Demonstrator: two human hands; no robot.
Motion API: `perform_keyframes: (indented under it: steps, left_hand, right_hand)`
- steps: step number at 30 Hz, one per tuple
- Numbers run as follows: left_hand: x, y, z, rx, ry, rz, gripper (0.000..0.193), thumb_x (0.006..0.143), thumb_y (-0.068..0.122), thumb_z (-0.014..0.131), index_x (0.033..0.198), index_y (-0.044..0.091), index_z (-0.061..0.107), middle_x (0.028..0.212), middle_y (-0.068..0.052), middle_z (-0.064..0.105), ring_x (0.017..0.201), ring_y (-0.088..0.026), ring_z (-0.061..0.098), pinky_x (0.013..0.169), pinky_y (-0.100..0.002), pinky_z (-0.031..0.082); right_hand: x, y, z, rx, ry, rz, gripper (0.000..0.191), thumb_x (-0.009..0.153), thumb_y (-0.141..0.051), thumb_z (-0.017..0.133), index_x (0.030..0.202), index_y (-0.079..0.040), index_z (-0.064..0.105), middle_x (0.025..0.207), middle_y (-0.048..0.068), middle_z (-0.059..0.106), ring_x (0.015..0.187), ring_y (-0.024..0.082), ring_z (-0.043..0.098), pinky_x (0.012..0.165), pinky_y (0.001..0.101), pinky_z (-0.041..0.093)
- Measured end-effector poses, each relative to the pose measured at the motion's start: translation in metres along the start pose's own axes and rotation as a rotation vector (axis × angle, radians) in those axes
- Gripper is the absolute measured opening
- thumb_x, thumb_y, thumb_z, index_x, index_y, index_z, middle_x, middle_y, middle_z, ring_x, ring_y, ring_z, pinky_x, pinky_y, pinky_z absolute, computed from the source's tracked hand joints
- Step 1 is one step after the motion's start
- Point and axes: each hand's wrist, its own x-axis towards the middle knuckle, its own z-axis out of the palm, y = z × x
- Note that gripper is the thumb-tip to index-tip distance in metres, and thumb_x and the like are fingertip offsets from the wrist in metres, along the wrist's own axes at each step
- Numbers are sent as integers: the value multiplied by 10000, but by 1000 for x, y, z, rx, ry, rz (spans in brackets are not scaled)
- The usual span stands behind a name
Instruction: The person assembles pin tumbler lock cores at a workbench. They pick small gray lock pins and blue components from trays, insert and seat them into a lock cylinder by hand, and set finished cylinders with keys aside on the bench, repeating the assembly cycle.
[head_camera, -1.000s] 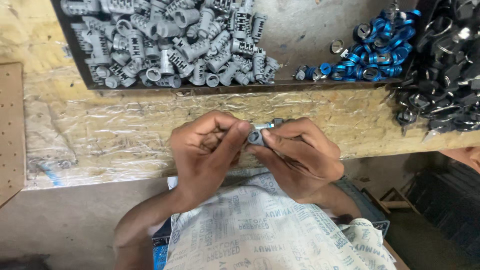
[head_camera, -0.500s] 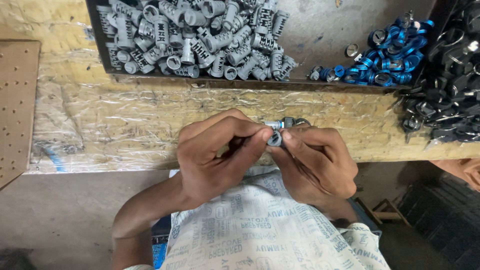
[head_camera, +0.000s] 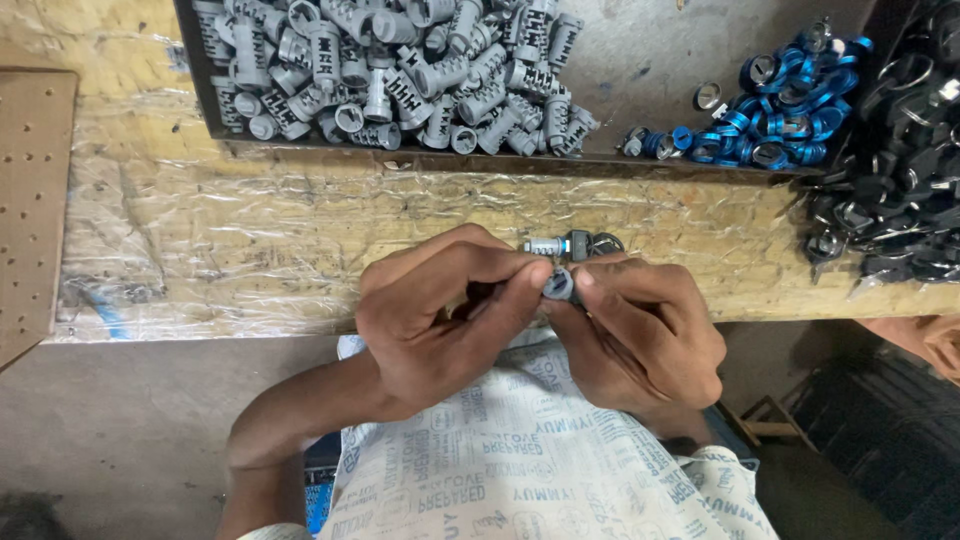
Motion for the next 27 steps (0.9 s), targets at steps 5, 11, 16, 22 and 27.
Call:
perform_keyframes:
  steps: [5, 11, 16, 22, 27]
  left_hand:
    - [16, 4, -14, 57, -135, 73, 65, 976, -46, 761, 995, -42, 699, 782, -74, 661, 626, -81, 607, 463, -228, 410]
    - [26, 0, -15, 266, -258, 385, 126, 975, -92, 750, 1052, -114, 652, 915, -172, 671, 699, -179, 673, 520, -320, 496]
    - [22, 0, -9, 428, -227, 543, 293, 857, 17, 818, 1077, -124, 684, 912, -178, 665, 697, -206, 655, 517, -303, 520]
    - [9, 1, 0, 109, -108, 195, 219, 857, 32, 807, 1030, -22, 683, 999, -168, 664, 827, -247, 655, 699, -334, 534]
    - [-4, -22, -1, -460, -105, -300, 91, 1009, -73, 676, 1097, -49, 681, 1114, -194, 740, 962, -209, 740, 822, -299, 652]
  right_hand:
    - [-1, 4, -1, 37, 26, -50, 390, 792, 74, 919, 1110, 56, 694, 1007, 195, 663, 877, 233, 749, 731, 305, 657]
    - [1, 4, -3, 96, 5, -37, 373, 837, 90, 901, 1141, 51, 689, 1058, 189, 662, 931, 242, 761, 749, 304, 641]
    - [12, -5, -2, 107, -34, -9, 315, 839, 104, 826, 1088, 157, 639, 1045, 212, 646, 863, 254, 755, 696, 330, 659]
    - [2, 9, 13, -29, 109, -427, 299, 841, 91, 841, 1019, 196, 624, 973, 246, 611, 736, 261, 685, 615, 369, 599]
    - [4, 22, 0, -44, -193, -491, 342, 895, 27, 908, 1040, 171, 634, 944, 209, 650, 705, 209, 675, 553, 329, 538]
